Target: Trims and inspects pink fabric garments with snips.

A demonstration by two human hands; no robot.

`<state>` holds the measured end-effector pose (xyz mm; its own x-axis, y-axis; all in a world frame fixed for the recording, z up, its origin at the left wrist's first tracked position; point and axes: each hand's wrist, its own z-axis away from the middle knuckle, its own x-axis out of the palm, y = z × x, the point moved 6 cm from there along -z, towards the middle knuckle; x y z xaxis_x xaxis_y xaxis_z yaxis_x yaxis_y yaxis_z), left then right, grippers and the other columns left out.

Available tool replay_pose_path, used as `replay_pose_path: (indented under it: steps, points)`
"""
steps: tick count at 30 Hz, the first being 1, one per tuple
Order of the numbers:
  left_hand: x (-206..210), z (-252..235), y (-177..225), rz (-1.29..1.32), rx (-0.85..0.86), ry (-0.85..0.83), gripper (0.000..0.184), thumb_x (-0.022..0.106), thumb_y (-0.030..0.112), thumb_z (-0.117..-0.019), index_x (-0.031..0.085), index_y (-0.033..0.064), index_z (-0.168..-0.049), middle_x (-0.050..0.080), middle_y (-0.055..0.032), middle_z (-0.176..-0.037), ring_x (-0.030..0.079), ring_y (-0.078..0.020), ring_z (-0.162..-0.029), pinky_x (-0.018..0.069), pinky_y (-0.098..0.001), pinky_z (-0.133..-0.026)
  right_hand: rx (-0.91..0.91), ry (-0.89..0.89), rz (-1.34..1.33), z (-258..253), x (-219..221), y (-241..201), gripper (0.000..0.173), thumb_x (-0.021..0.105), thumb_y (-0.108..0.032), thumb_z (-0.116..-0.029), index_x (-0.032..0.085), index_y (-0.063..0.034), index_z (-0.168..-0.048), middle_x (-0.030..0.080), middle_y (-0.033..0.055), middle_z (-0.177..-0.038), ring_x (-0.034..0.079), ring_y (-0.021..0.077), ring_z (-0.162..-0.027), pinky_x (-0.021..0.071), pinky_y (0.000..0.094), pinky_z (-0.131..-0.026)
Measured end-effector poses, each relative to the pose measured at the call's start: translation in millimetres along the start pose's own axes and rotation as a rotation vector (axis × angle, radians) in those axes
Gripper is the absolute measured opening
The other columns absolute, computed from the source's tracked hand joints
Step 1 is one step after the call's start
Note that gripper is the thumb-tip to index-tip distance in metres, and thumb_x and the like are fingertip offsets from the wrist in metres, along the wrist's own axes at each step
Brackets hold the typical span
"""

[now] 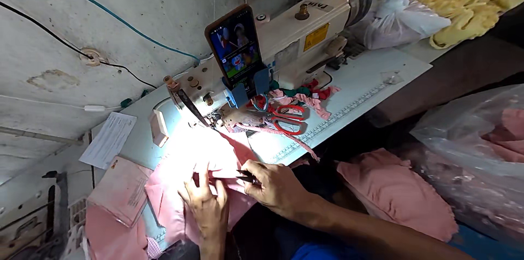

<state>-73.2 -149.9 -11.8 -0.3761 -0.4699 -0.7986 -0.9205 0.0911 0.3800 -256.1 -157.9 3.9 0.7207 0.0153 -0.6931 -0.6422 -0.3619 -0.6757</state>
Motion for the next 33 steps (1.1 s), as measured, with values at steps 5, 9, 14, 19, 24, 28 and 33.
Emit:
replay_pose_path:
  steps: [5, 9, 14, 19, 24, 28, 33]
  points:
    - [-41.8, -21.7, 1.4, -0.106, 0.23, 0.087, 0.023, 0.056, 0.021, -0.0888, 0.076, 0.0099, -0.089, 0.065, -0.0186, -0.103, 0.055, -0.0405, -0.113, 0.0364, -0.0524, -0.105, -0.135, 0.004, 0.025, 1.3, -1.6, -8.3, 0.018, 0.069, -0.027, -0.0845, 0.068, -0.0128, -0.096, 0.064, 0.0012, -0.073, 0.062, 0.0161, -0.057, 0.0464, 0.0354, -0.046]
    - [-38.5, -34.5, -0.8, -0.05, 0.216, -0.102, 0.043, 0.053, 0.021, -0.0932, 0.069, 0.0027, -0.129, 0.063, -0.0255, -0.132, 0.058, -0.0416, -0.127, 0.0456, -0.0535, -0.107, 0.093, -0.105, -0.127, -6.8, 15.1, 7.0, 0.023, 0.065, -0.031, -0.093, 0.071, -0.0113, -0.104, 0.07, 0.006, -0.081, 0.068, 0.0219, -0.072, 0.0543, 0.0456, -0.06]
    - [-16.7, -3.4, 21.8, 0.188, -0.09, -0.161, 0.028, 0.062, 0.034, -0.0988, 0.077, 0.0111, -0.092, 0.071, 0.0019, -0.08, 0.066, -0.0031, -0.068, 0.0568, -0.0229, -0.061, 0.274, -0.13, -0.259, -6.8, 29.6, 28.1, 0.029, 0.061, -0.037, -0.0968, 0.072, -0.0114, -0.103, 0.068, 0.0036, -0.08, 0.066, 0.0165, -0.075, 0.0536, 0.0403, -0.067]
    - [19.5, 16.4, 18.5, 0.649, -0.35, -0.396, 0.02, 0.065, 0.026, -0.1006, 0.077, 0.0102, -0.096, 0.072, 0.0036, -0.076, 0.069, -0.0065, -0.064, 0.0614, -0.0267, -0.059, 0.352, -0.106, -0.37, 0.3, 36.0, 31.8, 0.026, 0.062, -0.036, -0.0971, 0.071, -0.0119, -0.1, 0.064, -0.0013, -0.074, 0.06, 0.0077, -0.067, 0.0495, 0.0299, -0.062]
    - [18.1, 14.8, 11.1, 0.825, -0.437, -0.326, 0.01, 0.072, 0.014, -0.093, 0.073, 0.0042, -0.091, 0.071, -0.002, -0.074, 0.069, -0.011, -0.062, 0.0602, -0.0264, -0.057, 0.213, -0.045, -0.245, -2.4, 29.5, 22.4, 0.026, 0.064, -0.035, -0.0945, 0.072, -0.0108, -0.1, 0.069, 0.0027, -0.083, 0.065, 0.0141, -0.074, 0.0532, 0.0363, -0.063]
    - [16.6, 15.2, 8.2, 0.824, -0.411, -0.385, 0.012, 0.067, 0.016, -0.0949, 0.07, 0.0061, -0.089, 0.067, -0.0013, -0.072, 0.066, -0.0108, -0.061, 0.0576, -0.0255, -0.055, 0.11, -0.048, -0.196, -3.1, 27.1, 18.6, 0.025, 0.067, -0.033, -0.0921, 0.073, -0.0112, -0.102, 0.071, 0.0032, -0.093, 0.068, 0.0147, -0.082, 0.0559, 0.0367, -0.068]
    - [10.9, 13.6, 18.5, 0.835, -0.274, -0.343, 0.016, 0.058, 0.012, -0.0982, 0.068, 0.0073, -0.087, 0.063, 0.0033, -0.072, 0.061, -0.0041, -0.063, 0.052, -0.0192, -0.057, 0.174, -0.108, -0.226, -6.4, 26.6, 16.1, 0.028, 0.066, -0.036, -0.092, 0.07, -0.0092, -0.096, 0.068, 0.0051, -0.085, 0.066, 0.0179, -0.077, 0.0526, 0.0403, -0.064]
